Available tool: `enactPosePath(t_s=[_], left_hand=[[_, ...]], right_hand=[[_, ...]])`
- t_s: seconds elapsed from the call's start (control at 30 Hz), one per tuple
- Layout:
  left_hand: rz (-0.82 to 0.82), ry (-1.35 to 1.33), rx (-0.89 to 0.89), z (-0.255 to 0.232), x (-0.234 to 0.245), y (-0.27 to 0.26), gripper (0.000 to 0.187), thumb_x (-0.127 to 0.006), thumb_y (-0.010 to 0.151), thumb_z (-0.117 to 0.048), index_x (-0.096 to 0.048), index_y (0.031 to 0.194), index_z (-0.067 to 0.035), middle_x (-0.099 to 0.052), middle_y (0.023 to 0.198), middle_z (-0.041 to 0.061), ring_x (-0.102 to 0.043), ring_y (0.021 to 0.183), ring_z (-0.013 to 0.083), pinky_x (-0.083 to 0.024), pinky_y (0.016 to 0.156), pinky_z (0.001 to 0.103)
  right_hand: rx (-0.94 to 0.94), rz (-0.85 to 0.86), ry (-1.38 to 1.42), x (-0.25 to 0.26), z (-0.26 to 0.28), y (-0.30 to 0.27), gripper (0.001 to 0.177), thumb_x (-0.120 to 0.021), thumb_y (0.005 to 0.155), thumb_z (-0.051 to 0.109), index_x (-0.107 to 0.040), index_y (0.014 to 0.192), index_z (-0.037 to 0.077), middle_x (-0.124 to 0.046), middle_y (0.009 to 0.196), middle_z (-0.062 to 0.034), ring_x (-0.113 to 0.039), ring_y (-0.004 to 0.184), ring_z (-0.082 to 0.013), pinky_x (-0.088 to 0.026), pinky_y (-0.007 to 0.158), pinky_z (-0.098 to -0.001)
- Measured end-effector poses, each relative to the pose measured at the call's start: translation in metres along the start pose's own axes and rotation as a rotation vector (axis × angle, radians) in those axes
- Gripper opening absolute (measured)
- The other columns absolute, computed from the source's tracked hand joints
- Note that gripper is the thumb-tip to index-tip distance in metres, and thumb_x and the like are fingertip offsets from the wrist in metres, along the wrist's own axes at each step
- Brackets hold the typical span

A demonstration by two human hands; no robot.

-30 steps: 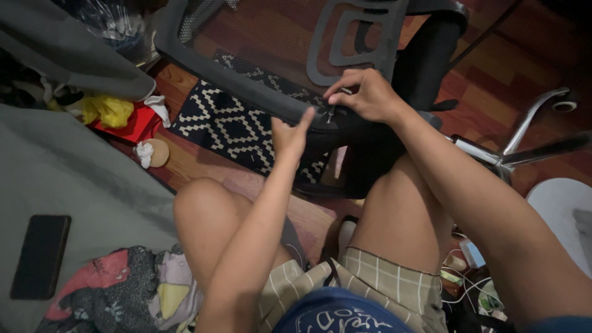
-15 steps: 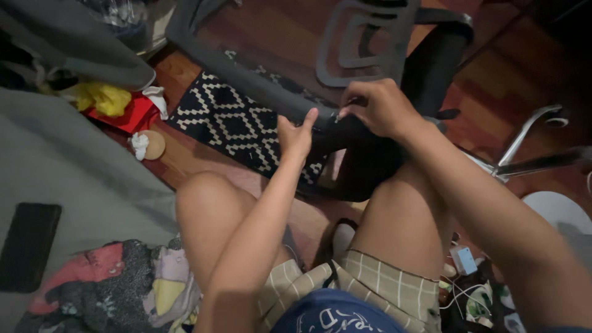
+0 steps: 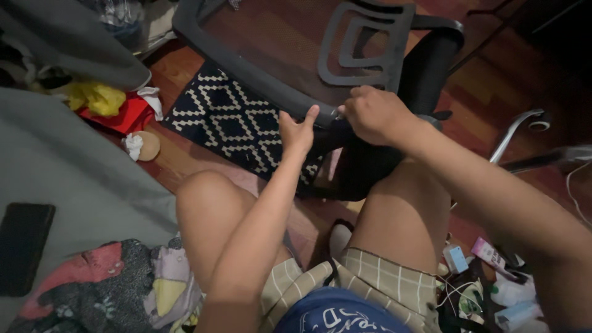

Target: The person assembles an office chair by attaching the seat to the base and then securing the backrest to the seat using an Allen key. The person tightens multiple screws to complete the assembly.

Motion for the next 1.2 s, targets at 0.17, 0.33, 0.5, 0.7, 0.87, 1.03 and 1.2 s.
enactPosePath(t_s=[0.17, 0.33, 0.5, 0.7, 0.87, 1.03, 1.2], left_hand=[[-0.036, 0.131, 0.020, -0.009, 0.003, -0.004, 0.062, -0.085, 0.084, -0.030, -0.057, 0.127, 0.005, -0.072, 0.122, 0.019, -0.070, 0.112, 0.0283, -0.053, 0.099, 0.037], [-0.039, 0.105, 0.067, -0.008, 0.002, -0.005, 0.066, -0.084, 0.083, -0.031, -0.054, 0.130, 0.004, -0.071, 0.122, 0.018, -0.070, 0.111, 0.0279, -0.054, 0.098, 0.037], [-0.034, 0.067, 0.015, 0.001, 0.002, -0.002, 0.065, -0.085, 0.084, -0.030, -0.054, 0.129, 0.005, -0.071, 0.121, 0.018, -0.070, 0.110, 0.0276, -0.054, 0.097, 0.037], [-0.026, 0.050, -0.033, 0.010, 0.001, 0.001, 0.063, -0.086, 0.083, -0.030, -0.054, 0.125, 0.005, -0.073, 0.116, 0.017, -0.072, 0.105, 0.0265, -0.055, 0.095, 0.036], [-0.057, 0.152, 0.014, 0.011, 0.002, 0.001, 0.060, -0.087, 0.082, -0.031, -0.057, 0.118, 0.006, -0.074, 0.110, 0.017, -0.073, 0.099, 0.0257, -0.056, 0.091, 0.035], [-0.057, 0.149, -0.009, 0.004, 0.004, 0.000, 0.059, -0.087, 0.082, -0.031, -0.058, 0.117, 0.006, -0.074, 0.109, 0.018, -0.073, 0.098, 0.0260, -0.056, 0.091, 0.036], [-0.040, 0.123, 0.012, 0.001, 0.001, -0.002, 0.061, -0.086, 0.082, -0.031, -0.056, 0.120, 0.006, -0.074, 0.112, 0.018, -0.073, 0.101, 0.0257, -0.056, 0.092, 0.035]], right_hand=[[-0.113, 0.086, 0.121, 0.010, 0.001, 0.016, 0.021, -0.069, 0.091, 0.020, -0.070, 0.097, 0.000, -0.072, 0.087, -0.0216, -0.070, 0.086, -0.0404, -0.056, 0.076, -0.0487], [-0.230, 0.183, 0.105, 0.020, 0.002, 0.024, 0.028, -0.080, 0.082, 0.025, -0.074, 0.096, 0.002, -0.074, 0.087, -0.0184, -0.071, 0.089, -0.0363, -0.055, 0.081, -0.0461], [-0.059, 0.253, 0.205, 0.027, 0.000, 0.020, 0.023, -0.070, 0.088, 0.016, -0.078, 0.108, 0.007, -0.076, 0.098, -0.0172, -0.075, 0.092, -0.0328, -0.057, 0.087, -0.0416], [-0.085, 0.252, 0.094, 0.031, -0.002, 0.013, 0.023, -0.066, 0.091, 0.016, -0.080, 0.108, 0.011, -0.077, 0.099, -0.0171, -0.072, 0.093, -0.0362, -0.055, 0.086, -0.0462], [-0.375, 0.161, 0.208, 0.032, 0.009, 0.014, 0.024, -0.064, 0.098, 0.020, -0.072, 0.111, 0.002, -0.077, 0.095, -0.0183, -0.075, 0.093, -0.0351, -0.057, 0.083, -0.0461], [-0.369, 0.352, 0.362, 0.031, 0.004, 0.010, 0.028, -0.063, 0.099, 0.026, -0.073, 0.117, 0.006, -0.080, 0.097, -0.0119, -0.078, 0.096, -0.0246, -0.059, 0.087, -0.0385], [-0.078, 0.280, 0.309, 0.029, -0.001, 0.004, 0.031, -0.070, 0.089, 0.021, -0.075, 0.116, 0.006, -0.079, 0.101, -0.0123, -0.074, 0.094, -0.0292, -0.055, 0.084, -0.0412]])
Point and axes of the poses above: each hand's wrist, its own y-axis towards the middle knuckle, its own x-axis out of the back of the hand, z = x × y, the point moved 5 cm from there along y, towards the middle knuckle
